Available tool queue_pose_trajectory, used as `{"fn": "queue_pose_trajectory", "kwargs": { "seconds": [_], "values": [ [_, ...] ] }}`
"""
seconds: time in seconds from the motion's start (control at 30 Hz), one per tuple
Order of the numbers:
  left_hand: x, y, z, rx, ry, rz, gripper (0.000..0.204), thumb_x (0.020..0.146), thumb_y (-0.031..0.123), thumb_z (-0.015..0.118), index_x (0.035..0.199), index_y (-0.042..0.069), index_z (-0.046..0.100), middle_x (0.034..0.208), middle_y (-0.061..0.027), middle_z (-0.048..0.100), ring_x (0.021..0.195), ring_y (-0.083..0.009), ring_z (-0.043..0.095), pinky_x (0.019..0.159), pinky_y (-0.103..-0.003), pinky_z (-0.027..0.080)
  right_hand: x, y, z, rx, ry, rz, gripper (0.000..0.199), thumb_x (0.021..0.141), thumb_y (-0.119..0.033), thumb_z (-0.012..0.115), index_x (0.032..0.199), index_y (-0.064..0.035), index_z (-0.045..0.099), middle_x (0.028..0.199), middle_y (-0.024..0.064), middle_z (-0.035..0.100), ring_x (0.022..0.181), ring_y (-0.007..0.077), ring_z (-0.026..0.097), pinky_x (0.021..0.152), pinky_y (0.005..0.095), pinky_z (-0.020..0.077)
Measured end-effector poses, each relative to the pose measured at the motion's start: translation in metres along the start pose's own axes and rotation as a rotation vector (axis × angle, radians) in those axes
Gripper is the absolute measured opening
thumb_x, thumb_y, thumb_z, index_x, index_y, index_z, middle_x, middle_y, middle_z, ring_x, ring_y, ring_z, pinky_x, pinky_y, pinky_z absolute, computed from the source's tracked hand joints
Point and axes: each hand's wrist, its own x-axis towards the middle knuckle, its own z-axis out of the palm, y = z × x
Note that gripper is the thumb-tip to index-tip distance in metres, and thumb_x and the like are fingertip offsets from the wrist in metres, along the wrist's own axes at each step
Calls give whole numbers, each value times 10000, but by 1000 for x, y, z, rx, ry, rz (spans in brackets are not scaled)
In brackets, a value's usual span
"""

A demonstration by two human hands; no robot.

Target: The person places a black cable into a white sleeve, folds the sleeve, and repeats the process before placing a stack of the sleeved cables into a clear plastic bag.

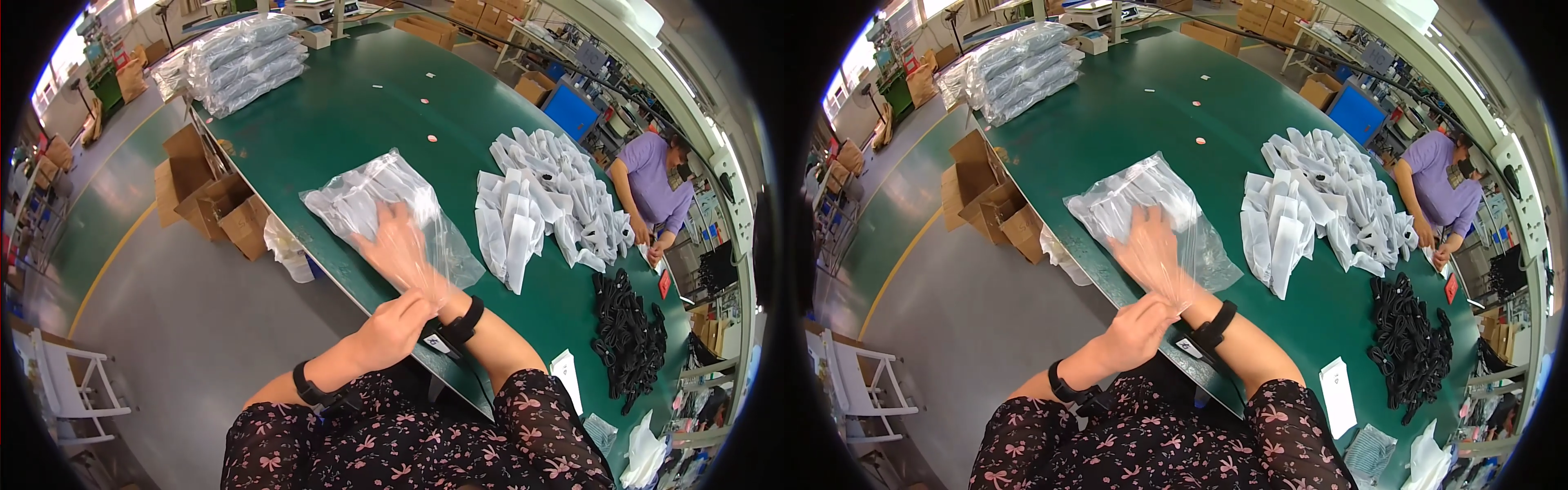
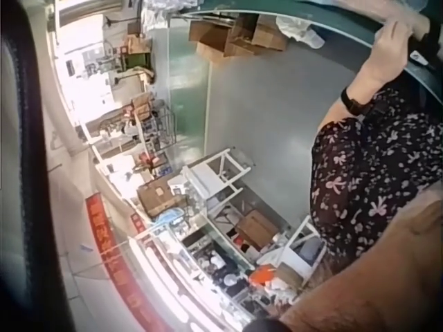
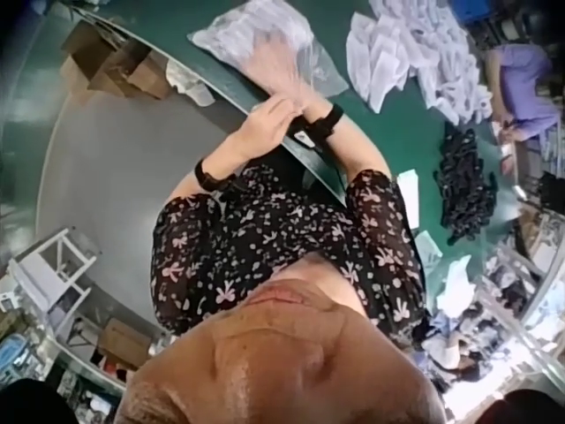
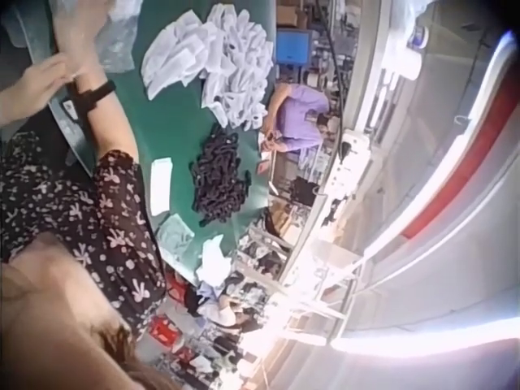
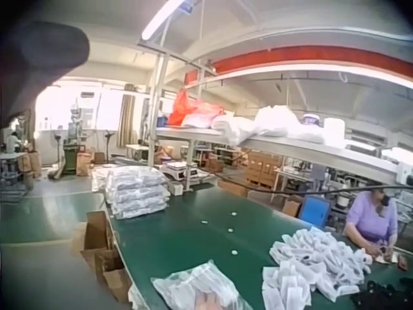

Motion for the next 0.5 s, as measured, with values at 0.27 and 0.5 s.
{"fn": "queue_pose_trajectory", "kwargs": {
  "seconds": [0.27,0.5],
  "values": [
    [2,-7,3,-15,-41,33,151,779,-98,620,910,-36,577,887,-149,571,730,-320,612,642,-366,513,5,-7,3,-141,15,-161,683,785,-345,756,1293,32,498,1269,310,451,1115,490,516,855,506,506],
    [14,-19,-2,-86,-27,-12,107,799,-87,634,880,-34,589,854,-141,594,730,-308,620,639,-349,514,-6,18,7,-74,105,-545,765,800,-317,748,1388,31,404,1329,316,403,1175,476,475,923,499,480]
  ]
}}
